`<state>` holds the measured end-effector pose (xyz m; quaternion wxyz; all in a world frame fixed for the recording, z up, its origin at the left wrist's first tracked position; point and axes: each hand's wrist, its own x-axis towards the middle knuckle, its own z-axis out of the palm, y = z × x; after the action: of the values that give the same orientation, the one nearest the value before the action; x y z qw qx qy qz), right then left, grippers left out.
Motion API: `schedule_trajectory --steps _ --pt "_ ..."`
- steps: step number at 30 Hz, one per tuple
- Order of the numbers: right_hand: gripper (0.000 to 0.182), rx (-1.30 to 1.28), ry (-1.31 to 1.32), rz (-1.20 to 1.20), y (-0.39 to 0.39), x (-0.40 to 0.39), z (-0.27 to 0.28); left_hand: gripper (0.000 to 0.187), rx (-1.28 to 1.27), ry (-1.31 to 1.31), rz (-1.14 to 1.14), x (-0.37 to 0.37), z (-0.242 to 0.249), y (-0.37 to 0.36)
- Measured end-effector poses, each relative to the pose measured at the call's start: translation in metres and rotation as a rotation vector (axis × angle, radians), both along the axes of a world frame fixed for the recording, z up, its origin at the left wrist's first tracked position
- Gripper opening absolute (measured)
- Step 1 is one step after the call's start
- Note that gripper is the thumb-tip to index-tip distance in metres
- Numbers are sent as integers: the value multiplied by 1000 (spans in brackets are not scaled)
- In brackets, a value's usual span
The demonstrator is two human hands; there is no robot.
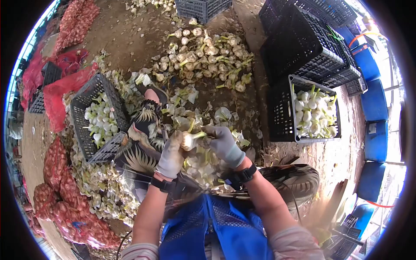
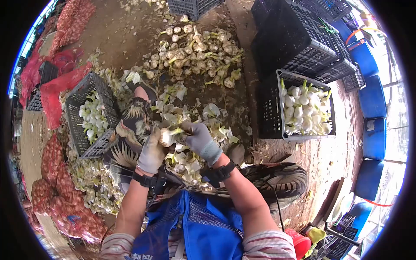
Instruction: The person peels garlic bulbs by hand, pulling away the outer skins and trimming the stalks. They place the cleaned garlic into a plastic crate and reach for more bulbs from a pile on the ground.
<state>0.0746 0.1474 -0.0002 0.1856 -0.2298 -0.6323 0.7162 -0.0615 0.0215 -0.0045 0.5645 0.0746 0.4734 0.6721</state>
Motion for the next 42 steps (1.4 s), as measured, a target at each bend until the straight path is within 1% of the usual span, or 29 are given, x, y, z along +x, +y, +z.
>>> schedule_trajectory --steps 1,2,4,6,8,9,10,12,13,14,16,18,20,21,22,24,25,26,28,29,30,32,33,35,36,38,40,41,42 --pt "19 38 23 8 -3 1 4 60 -82 302 7 0 -48 -8" --pt "19 37 23 12 -4 1 9 60 -83 302 11 -7 -45 -15" --pt "22 851 -114 48 -2 2 17 59 -84 -255 -317 -17 -33 -25" --pt "26 948 -58 16 -8 2 10 59 -104 -342 -447 -14 -3 -24" --pt "34 972 -60 -158 -14 3 8 58 -73 -12 -504 3 25 -18" --pt "40 661 -217 -125 -20 10 2 58 -75 -13 -499 6 21 -18" --pt "40 660 -216 -121 -22 12 -4 54 -82 -152 -359 8 12 -17" --pt "42 -347 108 -243 -24 18 -12 46 -92 -428 -84 12 -3 -11" --pt "39 -329 55 -104 -23 28 -7 41 -133 -521 -101 13 16 -3" --pt "39 -330 48 -106 -27 31 -15 41 -135 -529 -102 17 4 -5" --pt "37 -63 60 -101 -35 30 -32 39 -20 -280 -43 26 -20 -9" --pt "33 -36 11 -156 -36 29 -36 30 -75 -204 26 24 -23 -8" --pt "25 -142 98 -313 -35 30 -40 20 -173 508 131 26 -4 -12" --pt "17 -528 161 -390 -31 29 -38 19 -166 798 103 26 10 -17" --pt "17 -530 161 -392 -29 29 -38 19 -167 797 100 27 21 -26" --pt "17 -635 47 -538 -24 33 -40 21 -48 1118 -22 28 35 -46" --pt "21 -647 -16 -611 -20 39 -58 23 39 1097 111 28 33 -50" --pt "21 -647 -15 -611 -18 45 -61 26 -92 925 130 23 40 -62" --pt "27 -604 94 -645 -19 57 -65 30 -259 1066 -53 -2 40 -68" --pt "28 -660 85 -597 -17 56 -67 36 -284 1282 -117 -2 39 -67" --pt "28 -660 86 -591 -19 57 -68 45 -345 1275 -261 -7 19 -72" --pt "27 -542 146 -346 -23 53 -49 49 -318 1500 -397 -5 27 -60" --pt "27 -539 146 -345 -26 53 -39 49 -316 1500 -394 2 25 -52" --pt "33 524 -281 -149 -29 54 -23 49 -108 1203 -338 19 17 -34" --pt "33 533 -280 -148 -28 55 -27 49 -101 1204 -332 23 10 -32" --pt "43 -519 236 -503 -21 56 -27 48 2 1145 -434 31 1 -28" --pt "41 -511 427 -725 11 94 -8 44 81 1279 -355 26 13 -33" --pt "40 -887 915 -515 27 114 5 43 -49 1084 -293 19 27 -40" --pt "38 -1001 1072 -544 32 122 36 42 -172 889 -231 11 36 -46"
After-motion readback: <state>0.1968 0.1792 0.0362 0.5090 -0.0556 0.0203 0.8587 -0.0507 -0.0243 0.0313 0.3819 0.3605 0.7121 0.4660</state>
